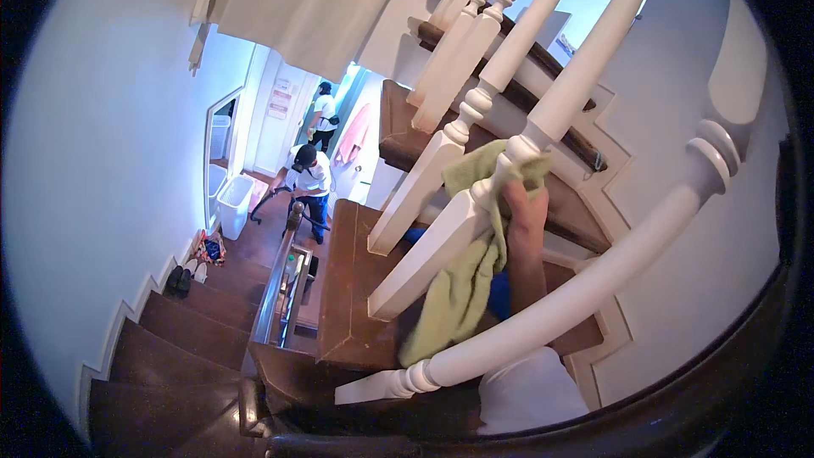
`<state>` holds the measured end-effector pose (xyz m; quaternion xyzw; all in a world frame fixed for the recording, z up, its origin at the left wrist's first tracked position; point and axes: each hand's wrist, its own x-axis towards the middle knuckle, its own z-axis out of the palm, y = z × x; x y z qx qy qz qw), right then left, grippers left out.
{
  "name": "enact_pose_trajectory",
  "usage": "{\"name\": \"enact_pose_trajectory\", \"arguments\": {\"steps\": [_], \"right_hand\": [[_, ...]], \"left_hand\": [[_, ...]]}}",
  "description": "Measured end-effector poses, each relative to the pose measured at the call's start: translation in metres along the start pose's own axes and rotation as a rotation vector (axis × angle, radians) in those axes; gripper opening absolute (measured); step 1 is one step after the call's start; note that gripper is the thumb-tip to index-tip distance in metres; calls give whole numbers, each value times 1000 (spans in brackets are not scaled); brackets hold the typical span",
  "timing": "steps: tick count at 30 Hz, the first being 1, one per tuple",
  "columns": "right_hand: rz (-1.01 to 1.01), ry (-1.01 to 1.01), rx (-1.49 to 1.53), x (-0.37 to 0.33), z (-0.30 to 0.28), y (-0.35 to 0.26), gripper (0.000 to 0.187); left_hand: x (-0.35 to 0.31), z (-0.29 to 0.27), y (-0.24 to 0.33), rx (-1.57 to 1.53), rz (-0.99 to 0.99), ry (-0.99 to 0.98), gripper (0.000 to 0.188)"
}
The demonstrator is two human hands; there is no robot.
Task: The person wipes the wooden spindles and railings of a staircase using cloths, reaching around the parts of the banister by hand.
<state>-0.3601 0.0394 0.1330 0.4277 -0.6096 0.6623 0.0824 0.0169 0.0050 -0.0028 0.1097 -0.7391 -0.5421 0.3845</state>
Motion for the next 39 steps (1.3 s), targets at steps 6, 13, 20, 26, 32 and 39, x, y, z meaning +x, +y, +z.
{"name": "enact_pose_trajectory", "arguments": {"steps": [6,13,20,26,32,39], "right_hand": [[88,30,60,16,19,-9,34],[37,-18,195,10,-15,34,38],[-151,296,-11,-78,37,83,49],[-57,212,-71,-77,39,94,58],[-9,197,-245,-76,30,81,43],[37,-102,-520,-86,-2,38,42]], "left_hand": [[-4,4,-3,9,-30,7,29],[0,6,1,80,35,50,27],[5,12,7,97,3,164,26],[5,36,-7,75,86,385,37],[2,35,-7,113,24,336,36],[12,40,-10,106,139,507,25]]}}
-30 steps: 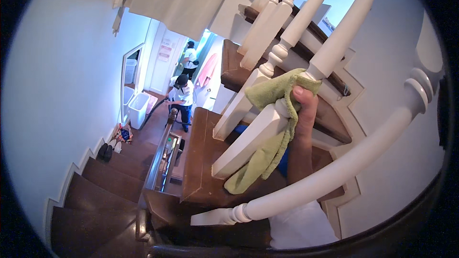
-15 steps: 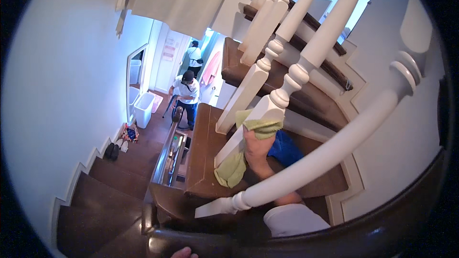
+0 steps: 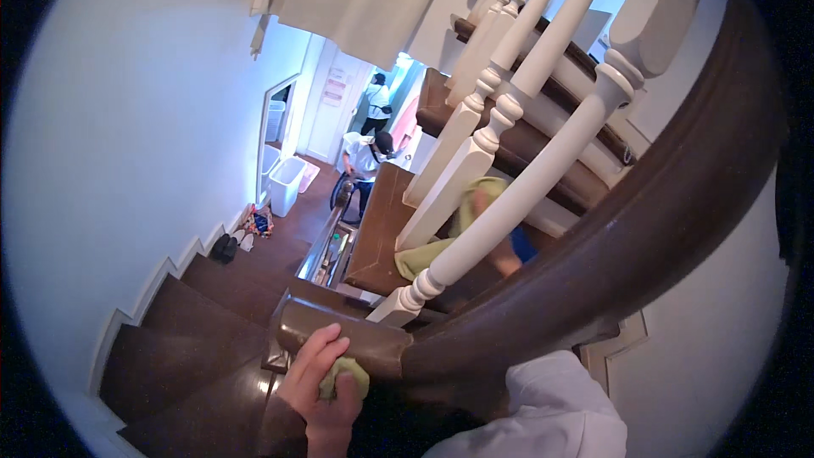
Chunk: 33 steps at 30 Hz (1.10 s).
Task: The person wipes the wooden spindles and railings of a staircase using cloths, reaching around the parts of the banister by hand.
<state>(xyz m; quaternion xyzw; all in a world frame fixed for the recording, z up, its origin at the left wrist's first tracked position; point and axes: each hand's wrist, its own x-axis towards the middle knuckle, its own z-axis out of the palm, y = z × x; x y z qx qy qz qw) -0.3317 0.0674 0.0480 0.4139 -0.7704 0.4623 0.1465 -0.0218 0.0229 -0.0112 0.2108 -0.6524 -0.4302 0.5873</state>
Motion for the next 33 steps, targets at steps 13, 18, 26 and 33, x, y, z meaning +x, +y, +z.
{"name": "enact_pose_trajectory", "arguments": {"steps": [13,18,26,33], "right_hand": [[28,-342,705,-24,56,-56,31],[44,-232,861,-21,30,-53,27],[-26,-115,1034,-23,8,-55,21],[-98,-112,1052,-36,-15,-97,10]], "left_hand": [[31,-24,28,179,-227,-180,28],[92,-22,27,829,-281,-428,32],[80,-22,22,845,-452,-567,34],[72,-40,-7,812,-154,-519,39]]}}
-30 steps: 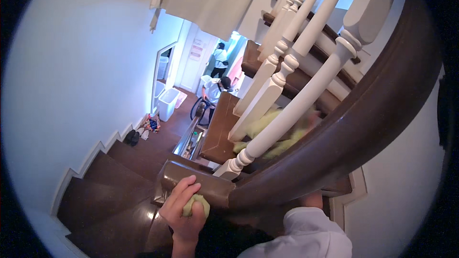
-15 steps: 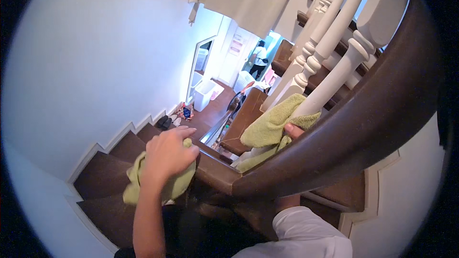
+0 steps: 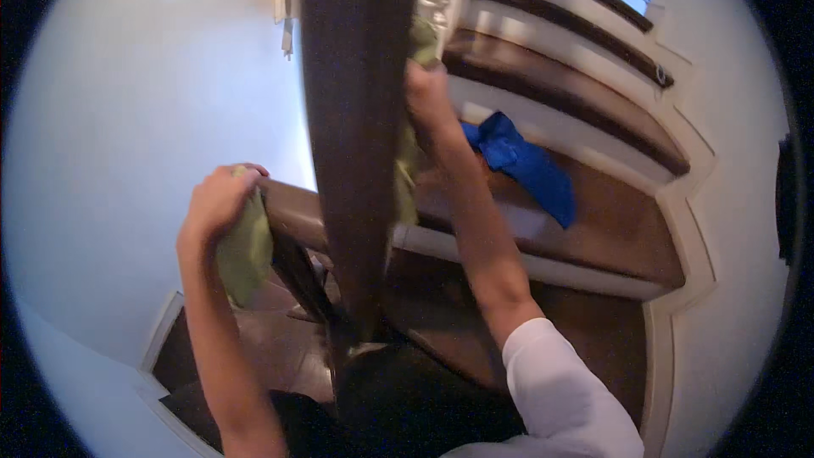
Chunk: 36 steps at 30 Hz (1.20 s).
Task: The person wipes the wooden spindles and railings of a staircase using cloths, reaching around the parts of the banister by hand.
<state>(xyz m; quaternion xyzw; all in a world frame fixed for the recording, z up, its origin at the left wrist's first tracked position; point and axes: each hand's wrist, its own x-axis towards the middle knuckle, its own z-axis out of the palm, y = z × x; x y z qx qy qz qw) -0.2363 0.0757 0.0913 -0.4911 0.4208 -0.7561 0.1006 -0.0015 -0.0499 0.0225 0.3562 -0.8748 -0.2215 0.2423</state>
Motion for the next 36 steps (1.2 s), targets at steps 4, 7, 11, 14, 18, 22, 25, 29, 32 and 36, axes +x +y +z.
{"name": "enact_pose_trajectory", "arguments": {"steps": [4,7,11,14,18,22,25,29,32,36], "right_hand": [[-23,-45,-48,5,-10,16,22],[-79,40,-60,2,-9,22,30],[162,-101,-346,-77,-19,75,55],[-201,-128,-607,-147,-78,143,46],[226,-255,-415,-119,-89,149,54],[230,-130,-358,-79,-27,84,56],[-45,-64,-92,-42,-30,77,46],[102,-297,96,-60,-47,100,44],[309,-461,156,-69,-57,110,42],[357,-216,16,-78,-52,121,37]], "left_hand": [[5,11,7,-159,-55,-68,41],[12,11,4,-174,-47,-5,40],[-7,5,-6,87,-61,128,38],[-10,27,23,356,-9,179,38],[6,31,41,194,-121,176,39],[-1,13,16,288,-183,219,42],[-2,20,40,185,-225,158,42],[-11,20,41,79,-231,188,43],[-14,13,39,49,-280,201,43],[-9,25,30,-15,-303,228,44]]}}
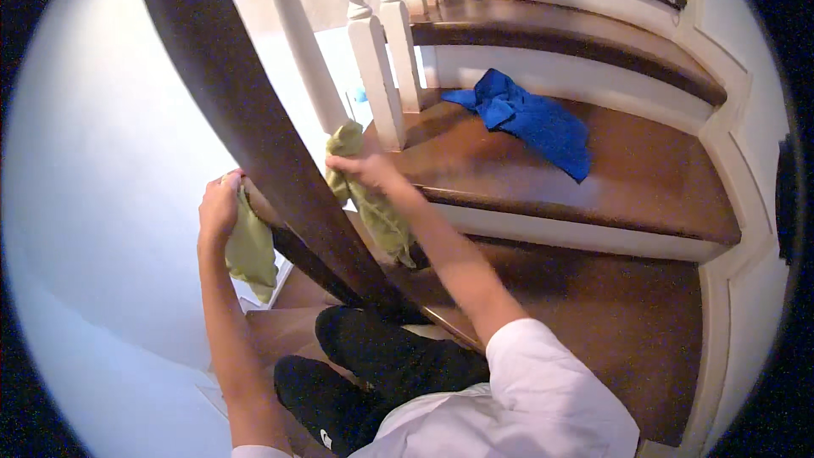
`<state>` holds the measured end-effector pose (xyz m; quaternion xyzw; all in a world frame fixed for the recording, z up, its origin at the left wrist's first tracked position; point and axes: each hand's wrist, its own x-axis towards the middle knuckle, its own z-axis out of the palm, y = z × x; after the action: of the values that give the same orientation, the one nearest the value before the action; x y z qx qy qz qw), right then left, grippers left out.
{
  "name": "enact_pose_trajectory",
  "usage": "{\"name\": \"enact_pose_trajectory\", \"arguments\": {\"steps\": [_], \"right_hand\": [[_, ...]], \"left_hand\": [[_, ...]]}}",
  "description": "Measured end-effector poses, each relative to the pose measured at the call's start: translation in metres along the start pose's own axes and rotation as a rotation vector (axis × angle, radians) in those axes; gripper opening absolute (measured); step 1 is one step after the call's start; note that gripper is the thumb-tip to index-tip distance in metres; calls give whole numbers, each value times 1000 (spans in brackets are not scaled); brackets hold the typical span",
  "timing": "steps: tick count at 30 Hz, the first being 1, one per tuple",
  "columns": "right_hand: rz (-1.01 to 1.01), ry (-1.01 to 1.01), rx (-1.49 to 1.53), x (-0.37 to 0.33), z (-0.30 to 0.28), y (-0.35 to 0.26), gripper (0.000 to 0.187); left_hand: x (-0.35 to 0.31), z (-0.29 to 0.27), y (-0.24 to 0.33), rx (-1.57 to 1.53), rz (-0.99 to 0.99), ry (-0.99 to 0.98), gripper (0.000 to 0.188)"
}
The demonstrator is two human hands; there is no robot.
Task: The person wipes the wooden spindles and railings of a staircase using cloths, reaching around the parts of the banister by hand.
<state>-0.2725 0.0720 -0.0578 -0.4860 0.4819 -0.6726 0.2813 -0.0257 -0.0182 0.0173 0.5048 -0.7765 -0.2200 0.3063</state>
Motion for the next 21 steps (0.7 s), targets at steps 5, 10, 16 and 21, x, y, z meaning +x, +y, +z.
{"name": "enact_pose_trajectory", "arguments": {"steps": [5,10,16,21], "right_hand": [[-59,697,-544,-18,43,-16,35],[-6,-11,-77,9,-7,-15,34],[-242,243,-653,-35,-14,-1,57],[-233,169,-586,-58,-38,30,56]], "left_hand": [[1,0,-1,-51,-106,7,46],[-1,3,3,-111,-44,56,45],[1,-2,-1,-261,8,-51,38],[-1,3,-5,-364,55,-47,32]]}}
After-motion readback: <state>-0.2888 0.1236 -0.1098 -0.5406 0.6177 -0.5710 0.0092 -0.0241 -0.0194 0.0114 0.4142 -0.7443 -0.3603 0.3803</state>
